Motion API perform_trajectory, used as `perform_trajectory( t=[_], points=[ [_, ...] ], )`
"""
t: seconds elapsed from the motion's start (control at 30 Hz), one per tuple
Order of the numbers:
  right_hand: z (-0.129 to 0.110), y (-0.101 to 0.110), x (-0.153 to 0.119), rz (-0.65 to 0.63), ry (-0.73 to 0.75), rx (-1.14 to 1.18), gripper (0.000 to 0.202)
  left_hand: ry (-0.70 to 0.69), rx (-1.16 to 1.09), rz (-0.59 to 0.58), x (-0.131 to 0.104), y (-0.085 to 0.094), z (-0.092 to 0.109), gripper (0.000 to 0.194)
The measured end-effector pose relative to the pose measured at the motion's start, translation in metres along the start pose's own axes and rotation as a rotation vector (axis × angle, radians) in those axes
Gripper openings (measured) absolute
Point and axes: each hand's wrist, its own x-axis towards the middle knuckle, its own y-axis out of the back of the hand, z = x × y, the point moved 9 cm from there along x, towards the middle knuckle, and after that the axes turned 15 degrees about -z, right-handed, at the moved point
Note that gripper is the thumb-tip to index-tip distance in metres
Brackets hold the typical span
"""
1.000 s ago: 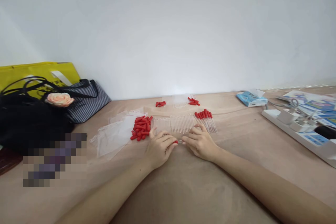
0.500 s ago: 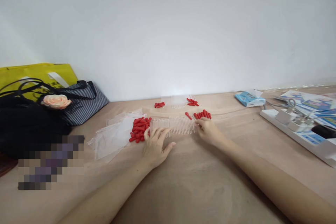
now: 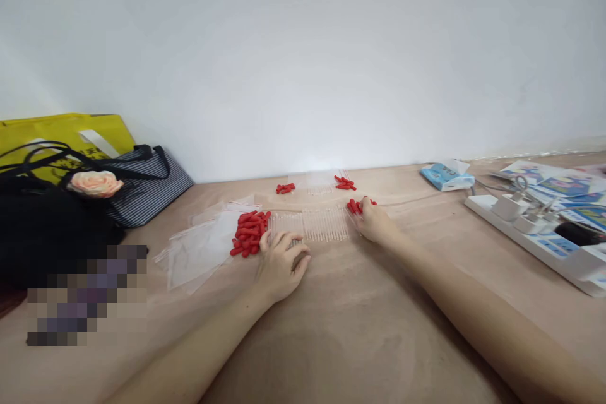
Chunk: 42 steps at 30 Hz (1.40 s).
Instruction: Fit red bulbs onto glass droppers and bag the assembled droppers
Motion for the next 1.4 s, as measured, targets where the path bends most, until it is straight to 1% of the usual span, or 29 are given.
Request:
perform_trajectory(
  t=[0.07,0.23,0.3,0.37,0.43,0.5,0.53,0.6,0.7,0.77,0.87,0.93,1.0,1.07,1.17,1.23,1.33,1.4],
  points=[
    [-0.001,0.001,-0.001,-0.013,-0.021,-0.023,0.02,0.001,-0.001,0.0,0.0,0.0,0.0,0.01],
    [-0.013,-0.004,-0.001,-0.076,-0.031,-0.112,0.02,0.0,0.004,0.002,-0.001,-0.001,0.003,0.01],
    [-0.014,-0.006,0.001,-0.079,-0.051,-0.125,0.024,0.021,0.011,0.002,0.0,0.002,-0.001,0.009],
    [-0.015,-0.01,0.004,-0.083,-0.069,-0.141,0.03,0.104,0.022,0.013,0.003,0.011,-0.016,0.009],
    [-0.016,-0.014,0.007,-0.089,-0.078,-0.153,0.033,0.261,0.04,0.033,0.005,0.024,-0.045,0.011],
    [-0.017,-0.016,0.01,-0.1,-0.08,-0.159,0.032,0.412,0.062,0.023,0.006,0.035,-0.076,0.014],
    [-0.018,-0.017,0.01,-0.106,-0.08,-0.161,0.031,0.468,0.075,0.017,0.006,0.04,-0.09,0.015],
    [-0.019,-0.016,0.011,-0.114,-0.075,-0.165,0.029,0.523,0.099,0.006,0.005,0.046,-0.11,0.017],
    [-0.022,-0.011,0.007,-0.104,-0.061,-0.172,0.033,0.521,0.085,-0.056,0.006,0.045,-0.126,0.017],
    [-0.023,-0.007,0.001,-0.097,-0.044,-0.173,0.032,0.495,0.074,-0.096,0.007,0.043,-0.13,0.016],
    [-0.026,-0.005,-0.014,-0.113,-0.015,-0.167,0.026,0.43,0.078,-0.1,0.011,0.046,-0.132,0.016],
    [-0.033,-0.008,-0.028,-0.115,0.07,-0.156,0.022,0.382,0.08,-0.085,0.013,0.049,-0.134,0.017],
    [-0.044,-0.011,-0.042,-0.096,0.218,-0.142,0.019,0.359,0.091,-0.071,0.012,0.05,-0.139,0.018],
    [-0.052,-0.015,-0.055,-0.073,0.345,-0.134,0.018,0.365,0.107,-0.071,0.011,0.049,-0.146,0.019],
    [-0.056,-0.02,-0.066,-0.042,0.431,-0.134,0.019,0.394,0.107,-0.098,0.008,0.043,-0.154,0.021],
    [-0.06,-0.021,-0.07,-0.004,0.471,-0.138,0.025,0.404,0.097,-0.102,0.007,0.041,-0.156,0.024],
    [-0.067,-0.024,-0.075,0.053,0.549,-0.166,0.037,0.376,0.12,-0.087,0.009,0.041,-0.15,0.027],
    [-0.072,-0.028,-0.079,0.065,0.603,-0.192,0.043,0.346,0.144,-0.097,0.011,0.039,-0.145,0.028]
  ],
)
